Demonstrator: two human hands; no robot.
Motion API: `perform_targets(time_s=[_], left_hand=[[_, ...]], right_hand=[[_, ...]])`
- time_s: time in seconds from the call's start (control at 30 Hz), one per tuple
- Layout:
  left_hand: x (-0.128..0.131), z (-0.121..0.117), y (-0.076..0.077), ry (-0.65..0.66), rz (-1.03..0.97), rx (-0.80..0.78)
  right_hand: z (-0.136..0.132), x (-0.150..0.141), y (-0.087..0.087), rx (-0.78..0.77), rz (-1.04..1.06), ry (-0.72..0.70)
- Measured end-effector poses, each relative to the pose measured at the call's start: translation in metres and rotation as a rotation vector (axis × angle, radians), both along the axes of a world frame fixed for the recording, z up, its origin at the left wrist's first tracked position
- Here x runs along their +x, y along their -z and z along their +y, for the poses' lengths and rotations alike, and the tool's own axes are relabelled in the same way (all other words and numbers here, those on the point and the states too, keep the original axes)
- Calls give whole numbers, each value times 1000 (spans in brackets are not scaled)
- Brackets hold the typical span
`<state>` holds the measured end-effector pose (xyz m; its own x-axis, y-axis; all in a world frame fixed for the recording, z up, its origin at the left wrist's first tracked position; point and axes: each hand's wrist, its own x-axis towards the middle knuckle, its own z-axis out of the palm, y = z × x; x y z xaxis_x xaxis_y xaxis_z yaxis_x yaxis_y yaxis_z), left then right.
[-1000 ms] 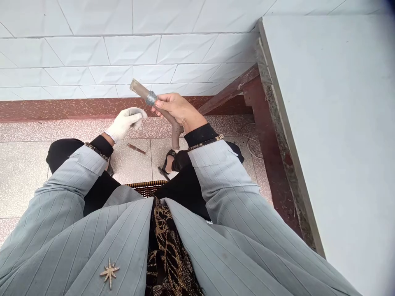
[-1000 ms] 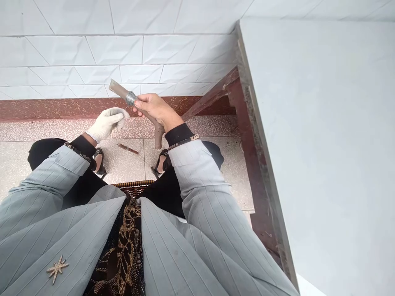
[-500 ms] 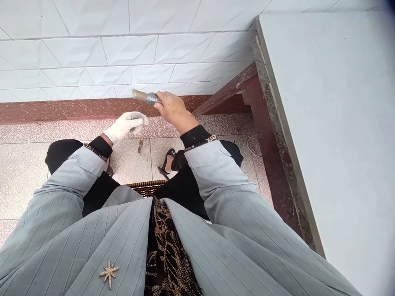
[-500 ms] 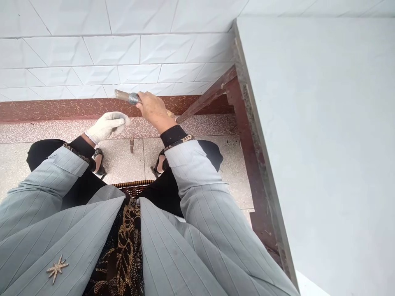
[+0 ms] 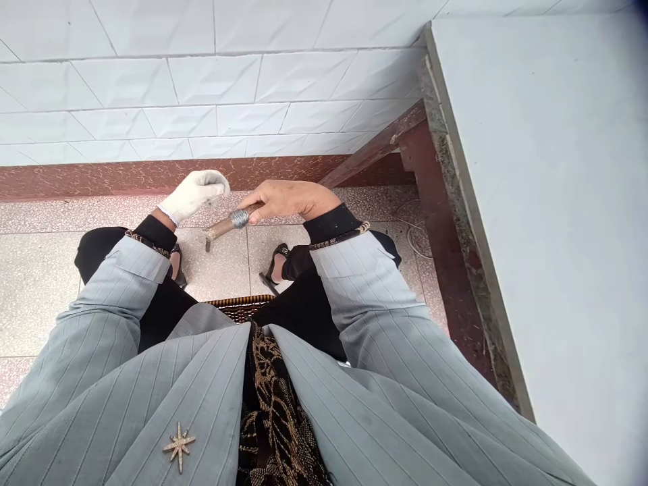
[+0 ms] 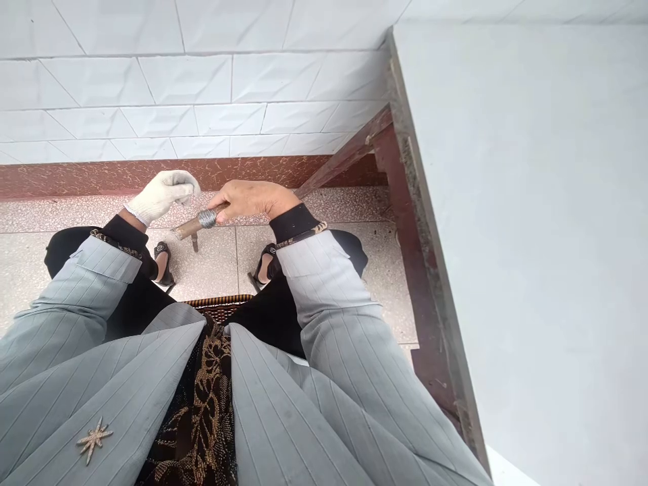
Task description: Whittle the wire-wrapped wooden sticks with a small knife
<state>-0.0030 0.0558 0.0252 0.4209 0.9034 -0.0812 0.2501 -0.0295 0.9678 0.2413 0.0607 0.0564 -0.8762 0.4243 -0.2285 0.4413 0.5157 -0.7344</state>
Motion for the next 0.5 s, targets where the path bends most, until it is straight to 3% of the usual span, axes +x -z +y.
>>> perform_targets(time_s=[0.2,0.37,0.5], left_hand=[[2,4,14,-103,-94,-90],[9,-3,18,73,-146,-203],[13,-12,9,221,-112,-238]], right_hand=[[-3,5,-7,52,144,343],[0,1,-3,24,244,682],[11,2,7,178,121,867]])
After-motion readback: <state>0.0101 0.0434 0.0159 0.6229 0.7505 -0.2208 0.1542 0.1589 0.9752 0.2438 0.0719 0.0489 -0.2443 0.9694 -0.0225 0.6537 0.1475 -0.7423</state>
